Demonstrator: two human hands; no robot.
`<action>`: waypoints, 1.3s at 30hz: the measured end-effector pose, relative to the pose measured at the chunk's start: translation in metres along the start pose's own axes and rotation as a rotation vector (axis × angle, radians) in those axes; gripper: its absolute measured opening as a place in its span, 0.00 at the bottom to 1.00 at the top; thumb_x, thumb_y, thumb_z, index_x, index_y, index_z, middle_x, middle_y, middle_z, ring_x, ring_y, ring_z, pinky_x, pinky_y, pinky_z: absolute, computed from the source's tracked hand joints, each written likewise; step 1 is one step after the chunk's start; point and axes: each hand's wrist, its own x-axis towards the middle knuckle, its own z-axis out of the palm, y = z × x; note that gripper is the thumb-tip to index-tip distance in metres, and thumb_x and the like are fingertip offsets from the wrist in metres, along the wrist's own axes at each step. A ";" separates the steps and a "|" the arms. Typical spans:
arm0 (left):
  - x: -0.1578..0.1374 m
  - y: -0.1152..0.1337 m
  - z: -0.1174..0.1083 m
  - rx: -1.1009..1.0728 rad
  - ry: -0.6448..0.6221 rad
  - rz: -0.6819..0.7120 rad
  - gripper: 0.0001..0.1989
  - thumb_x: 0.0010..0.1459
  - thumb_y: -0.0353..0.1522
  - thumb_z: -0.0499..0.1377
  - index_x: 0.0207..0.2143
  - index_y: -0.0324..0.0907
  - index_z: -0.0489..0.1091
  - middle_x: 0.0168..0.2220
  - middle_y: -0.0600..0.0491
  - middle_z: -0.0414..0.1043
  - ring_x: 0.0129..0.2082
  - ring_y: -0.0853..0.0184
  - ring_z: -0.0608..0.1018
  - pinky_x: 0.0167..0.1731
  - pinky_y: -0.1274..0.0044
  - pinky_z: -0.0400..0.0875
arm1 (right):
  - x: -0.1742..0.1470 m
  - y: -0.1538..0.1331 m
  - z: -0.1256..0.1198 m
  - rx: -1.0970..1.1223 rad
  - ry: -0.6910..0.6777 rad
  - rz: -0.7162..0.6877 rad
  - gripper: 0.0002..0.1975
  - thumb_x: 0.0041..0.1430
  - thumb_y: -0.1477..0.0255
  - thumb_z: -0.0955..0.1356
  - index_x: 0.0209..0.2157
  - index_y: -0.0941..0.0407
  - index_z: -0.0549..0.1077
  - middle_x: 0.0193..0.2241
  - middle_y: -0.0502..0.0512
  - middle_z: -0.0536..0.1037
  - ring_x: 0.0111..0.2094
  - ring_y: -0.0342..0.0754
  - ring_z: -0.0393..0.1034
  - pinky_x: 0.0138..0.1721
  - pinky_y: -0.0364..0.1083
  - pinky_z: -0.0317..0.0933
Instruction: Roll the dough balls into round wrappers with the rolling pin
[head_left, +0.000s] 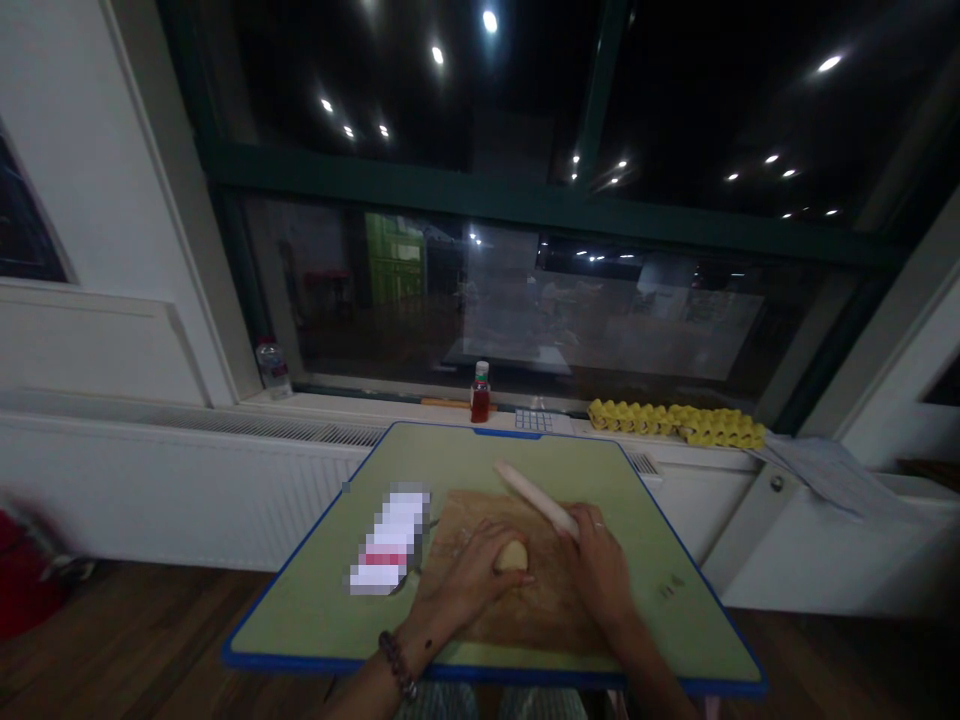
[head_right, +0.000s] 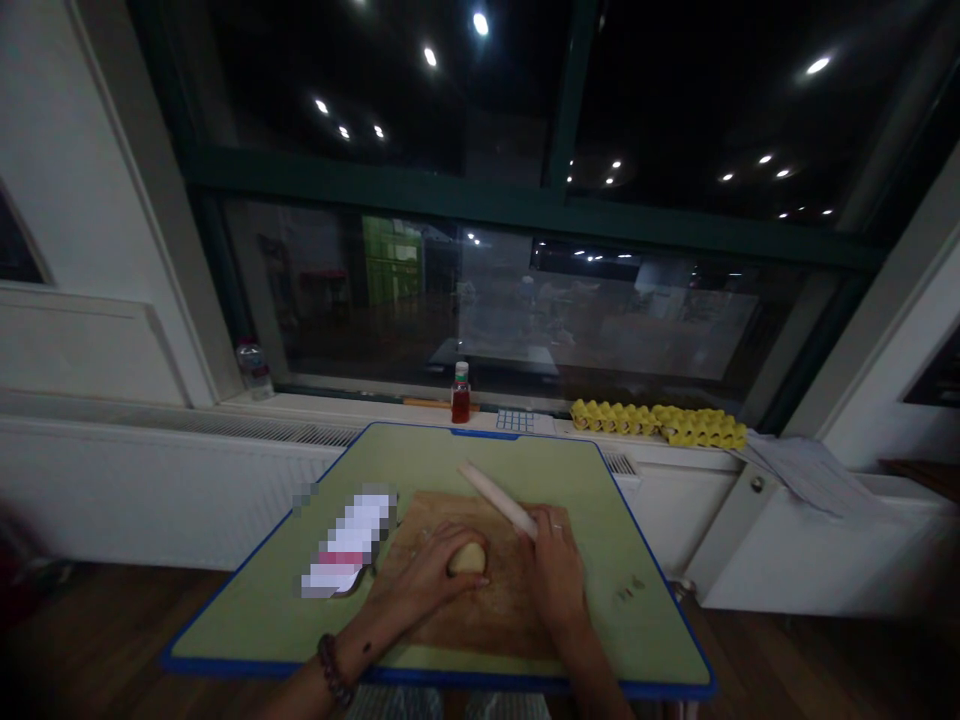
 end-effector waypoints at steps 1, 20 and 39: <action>-0.001 0.000 -0.001 -0.015 -0.022 0.014 0.28 0.53 0.45 0.61 0.54 0.46 0.66 0.57 0.50 0.67 0.59 0.56 0.65 0.60 0.65 0.56 | 0.000 0.000 -0.001 0.048 0.004 -0.008 0.13 0.64 0.68 0.58 0.47 0.54 0.68 0.46 0.58 0.73 0.47 0.51 0.69 0.47 0.48 0.63; 0.014 -0.002 -0.020 0.588 0.498 0.013 0.18 0.64 0.41 0.49 0.49 0.40 0.66 0.59 0.42 0.63 0.61 0.53 0.61 0.59 0.57 0.52 | -0.007 -0.027 -0.021 -0.033 -0.344 -0.330 0.18 0.63 0.65 0.63 0.54 0.53 0.66 0.53 0.57 0.72 0.53 0.53 0.67 0.53 0.51 0.61; 0.081 -0.012 -0.025 0.436 0.038 -0.028 0.22 0.59 0.41 0.53 0.54 0.42 0.65 0.61 0.45 0.61 0.64 0.54 0.58 0.63 0.60 0.47 | 0.017 -0.034 0.031 -0.371 -0.189 -0.358 0.22 0.61 0.82 0.58 0.54 0.58 0.69 0.53 0.63 0.73 0.54 0.57 0.66 0.54 0.56 0.59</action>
